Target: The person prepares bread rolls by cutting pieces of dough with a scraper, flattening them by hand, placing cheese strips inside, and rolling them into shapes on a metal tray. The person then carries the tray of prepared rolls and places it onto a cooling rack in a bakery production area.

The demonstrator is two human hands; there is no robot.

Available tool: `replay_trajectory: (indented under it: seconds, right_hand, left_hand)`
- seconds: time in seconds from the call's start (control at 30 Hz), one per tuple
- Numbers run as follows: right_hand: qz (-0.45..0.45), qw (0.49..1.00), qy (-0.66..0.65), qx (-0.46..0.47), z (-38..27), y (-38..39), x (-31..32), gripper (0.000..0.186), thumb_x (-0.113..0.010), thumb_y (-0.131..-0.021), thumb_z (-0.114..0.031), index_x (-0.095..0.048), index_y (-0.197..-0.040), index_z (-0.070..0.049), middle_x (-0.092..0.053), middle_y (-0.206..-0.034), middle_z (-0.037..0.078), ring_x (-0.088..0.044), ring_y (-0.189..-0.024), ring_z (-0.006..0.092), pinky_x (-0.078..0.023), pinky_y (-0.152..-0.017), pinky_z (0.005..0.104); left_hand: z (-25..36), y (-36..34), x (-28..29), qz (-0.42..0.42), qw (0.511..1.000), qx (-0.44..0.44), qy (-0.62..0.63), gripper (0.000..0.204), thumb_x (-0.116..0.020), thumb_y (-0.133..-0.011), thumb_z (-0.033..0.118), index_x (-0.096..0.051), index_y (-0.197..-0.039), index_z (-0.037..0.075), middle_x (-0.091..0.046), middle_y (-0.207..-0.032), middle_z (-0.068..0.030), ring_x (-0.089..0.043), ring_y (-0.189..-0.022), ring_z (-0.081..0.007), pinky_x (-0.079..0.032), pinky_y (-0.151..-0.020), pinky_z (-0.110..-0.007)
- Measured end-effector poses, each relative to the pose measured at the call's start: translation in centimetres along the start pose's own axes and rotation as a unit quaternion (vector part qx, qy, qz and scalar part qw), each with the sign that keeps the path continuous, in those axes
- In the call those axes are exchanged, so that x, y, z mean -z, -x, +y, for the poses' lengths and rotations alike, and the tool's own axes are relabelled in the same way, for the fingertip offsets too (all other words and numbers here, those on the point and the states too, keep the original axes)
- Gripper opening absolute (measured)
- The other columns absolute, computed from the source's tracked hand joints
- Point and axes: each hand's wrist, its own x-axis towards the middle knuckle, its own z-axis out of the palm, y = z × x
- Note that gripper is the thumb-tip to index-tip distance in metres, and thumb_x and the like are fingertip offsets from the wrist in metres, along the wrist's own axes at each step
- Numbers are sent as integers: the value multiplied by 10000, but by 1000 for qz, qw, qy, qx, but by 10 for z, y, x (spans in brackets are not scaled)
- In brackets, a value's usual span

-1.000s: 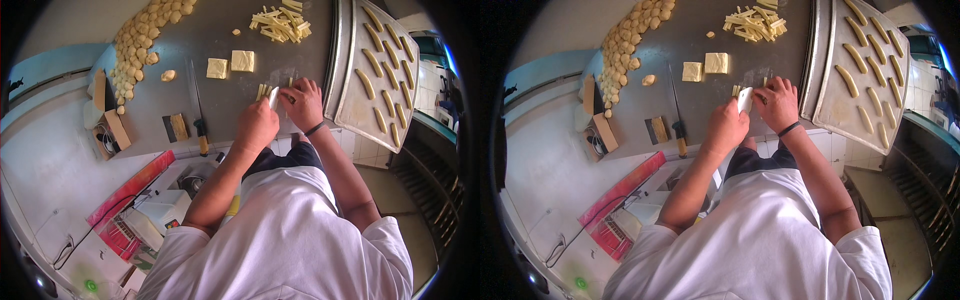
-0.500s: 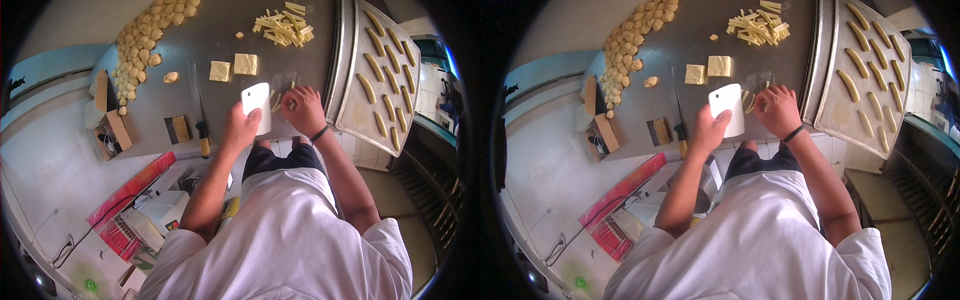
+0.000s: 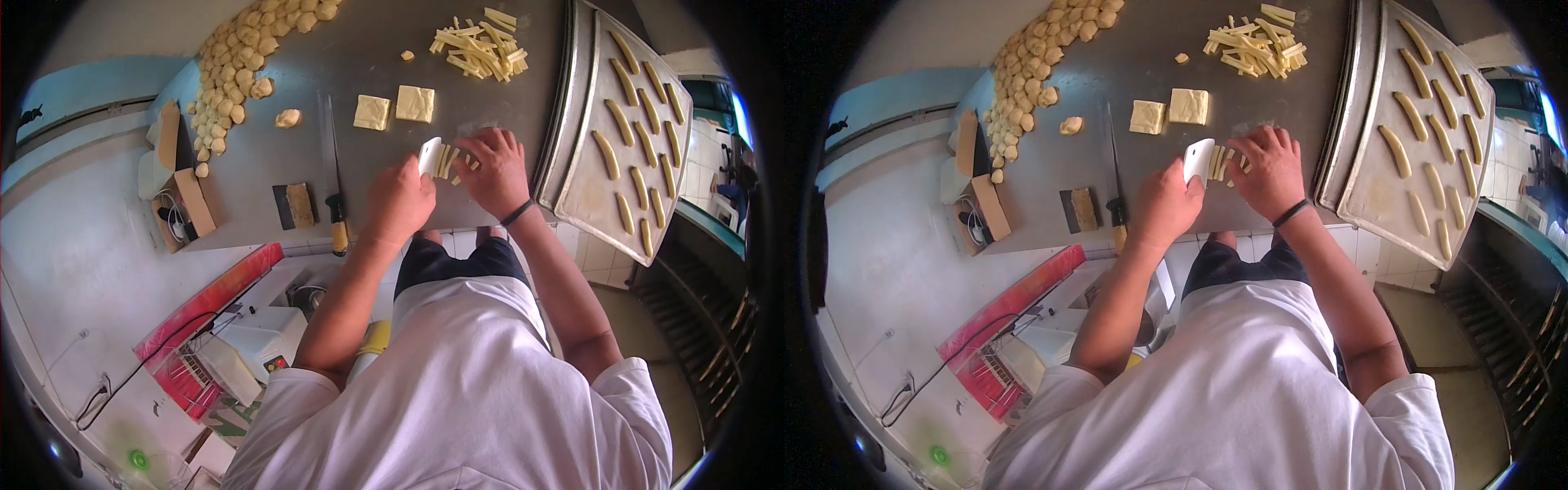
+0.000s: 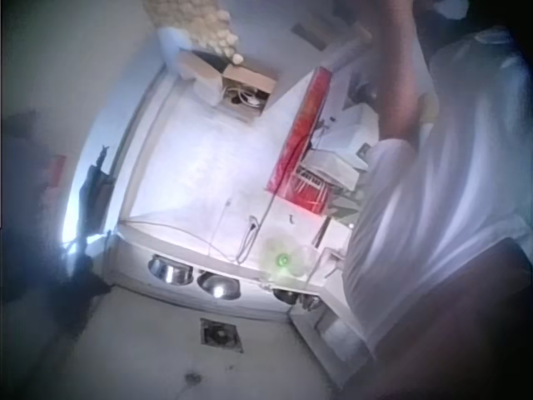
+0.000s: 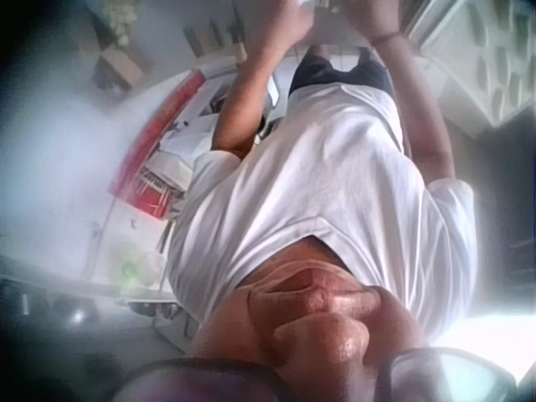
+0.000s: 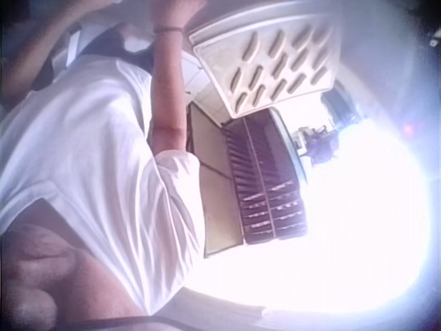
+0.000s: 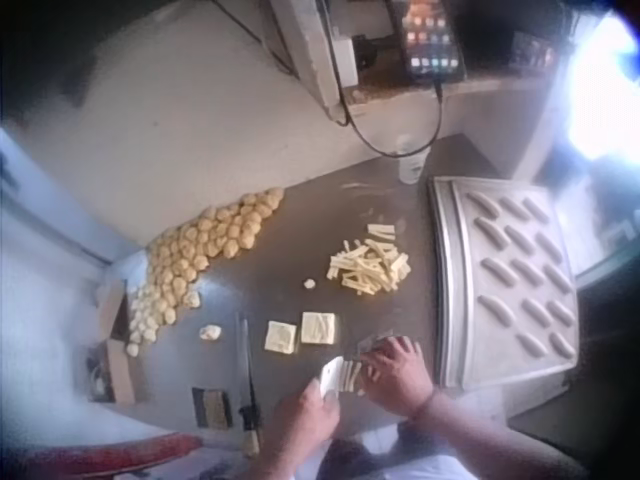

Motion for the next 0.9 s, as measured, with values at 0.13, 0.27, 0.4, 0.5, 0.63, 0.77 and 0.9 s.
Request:
replay_trajectory:
  seconds: [0.13,0.27,0.4,0.5,0.63,0.77,0.9]
  right_hand:
    - [-29,999,23,3,-9,-4,-13,333,-793,-814,-304,-770,-1134,-213,-664,-1149,40,-586,-1151,291,-449,-970,458]
    - [-15,1000,20,7,-11,-4,-12,302,-794,-818,-259,-769,-1111,-192,-659,-1166,50,-587,-1151,295,-452,-979,457]
    - [6,1000,-21,11,-2,7,4,300,-752,-843,-145,-739,-1142,-142,-644,-1192,95,-600,-1120,324,-476,-980,466]
    - [44,992,-97,-66,2,33,23,367,-671,-875,-38,-674,-1239,-84,-624,-1205,161,-609,-1110,364,-500,-991,458]
    - [-14,951,-210,-225,2,62,39,478,-587,-912,7,-559,-1388,-28,-616,-1251,196,-634,-1175,335,-540,-985,391]
    - [-22,916,-309,-255,6,70,27,548,-573,-928,14,-510,-1471,-22,-616,-1362,172,-653,-1180,258,-558,-987,355]
    - [-25,890,-366,-270,3,55,18,560,-612,-936,-2,-493,-1483,-12,-639,-1374,153,-645,-1224,220,-546,-1012,351]
  left_hand:
    - [-3,0,-3,2,1000,-2,-5,181,-646,-897,146,-624,-1003,0,-720,-893,-248,-704,-858,-460,-563,-786,-563]
    - [-12,1,-4,-2,1000,-8,-4,177,-641,-899,145,-620,-997,-1,-718,-889,-250,-705,-852,-462,-562,-784,-567]
    - [-20,-3,2,-16,999,22,33,220,-640,-917,168,-641,-1019,-27,-719,-934,-278,-697,-908,-483,-564,-805,-544]
    - [-52,-12,15,-10,993,81,83,292,-646,-924,192,-677,-1103,-36,-741,-994,-274,-737,-948,-429,-572,-829,-455]
    - [-81,-18,24,-7,988,83,129,306,-645,-899,200,-683,-1078,-46,-728,-998,-300,-724,-957,-457,-583,-838,-486]
    - [-67,-9,-9,-39,983,51,173,341,-664,-889,201,-689,-1114,-54,-748,-1013,-275,-743,-966,-425,-584,-855,-473]
    - [-25,-9,-78,-14,969,56,240,339,-701,-884,195,-696,-1122,-46,-757,-1010,-259,-749,-981,-412,-583,-855,-465]
